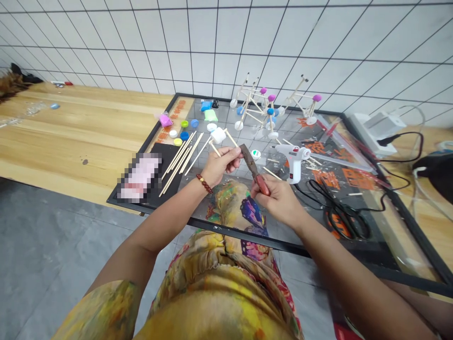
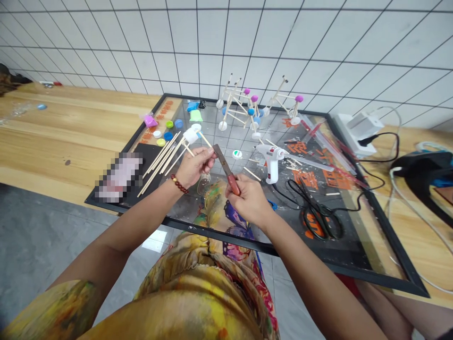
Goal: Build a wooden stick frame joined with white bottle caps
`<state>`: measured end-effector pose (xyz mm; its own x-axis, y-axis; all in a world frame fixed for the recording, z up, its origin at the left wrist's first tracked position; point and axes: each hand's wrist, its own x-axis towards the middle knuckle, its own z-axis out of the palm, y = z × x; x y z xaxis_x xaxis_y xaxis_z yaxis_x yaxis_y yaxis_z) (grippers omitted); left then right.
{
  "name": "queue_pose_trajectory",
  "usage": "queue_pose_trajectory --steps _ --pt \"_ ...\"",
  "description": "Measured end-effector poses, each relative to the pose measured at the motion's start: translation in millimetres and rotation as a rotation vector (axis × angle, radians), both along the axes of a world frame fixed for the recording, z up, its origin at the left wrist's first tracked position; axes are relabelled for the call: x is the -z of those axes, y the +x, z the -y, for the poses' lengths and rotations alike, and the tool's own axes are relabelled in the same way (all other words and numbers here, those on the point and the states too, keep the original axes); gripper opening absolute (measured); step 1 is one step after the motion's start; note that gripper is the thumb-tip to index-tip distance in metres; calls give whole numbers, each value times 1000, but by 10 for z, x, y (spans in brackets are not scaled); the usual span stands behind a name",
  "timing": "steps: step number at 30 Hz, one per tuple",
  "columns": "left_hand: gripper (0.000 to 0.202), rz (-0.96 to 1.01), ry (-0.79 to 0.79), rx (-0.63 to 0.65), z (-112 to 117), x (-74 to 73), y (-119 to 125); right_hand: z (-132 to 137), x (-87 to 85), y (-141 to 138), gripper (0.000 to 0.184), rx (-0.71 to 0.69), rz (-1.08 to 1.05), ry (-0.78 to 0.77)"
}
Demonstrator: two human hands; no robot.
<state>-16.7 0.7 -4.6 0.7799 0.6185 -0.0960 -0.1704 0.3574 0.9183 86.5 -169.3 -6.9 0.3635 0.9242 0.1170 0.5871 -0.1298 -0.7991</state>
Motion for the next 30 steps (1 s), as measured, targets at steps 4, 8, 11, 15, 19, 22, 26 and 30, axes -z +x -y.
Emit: queue_pose_trajectory --steps 4,8,11,15,19,22,26,30 --pt "31 -10 -1 29 -10 -23 -18 33 -4 -47 13 -4 -148 -10" --pt "31 -55 -22 57 0 -54 -21 70 -54 -68 12 -4 -278 -25" --pt "31 -67 -32 62 7 -70 -19 82 -96 -84 11 -16 -362 -39" --pt "32 -48 -39 67 5 -74 -23 89 -112 -103 10 -12 -472 -71" --pt "30 -79 -33 64 5 -62 -26 103 -81 -112 10 -18 -572 -96" --pt "30 -101 -31 59 9 -65 -26 113 -57 -117 9 -17 -646 -98" --pt "30 -100 -32 61 12 -89 -27 109 -61 -127 8 -18 -723 -84" --pt "30 -105 -33 65 7 -96 -31 91 -112 -153 7 -6 -775 -91"
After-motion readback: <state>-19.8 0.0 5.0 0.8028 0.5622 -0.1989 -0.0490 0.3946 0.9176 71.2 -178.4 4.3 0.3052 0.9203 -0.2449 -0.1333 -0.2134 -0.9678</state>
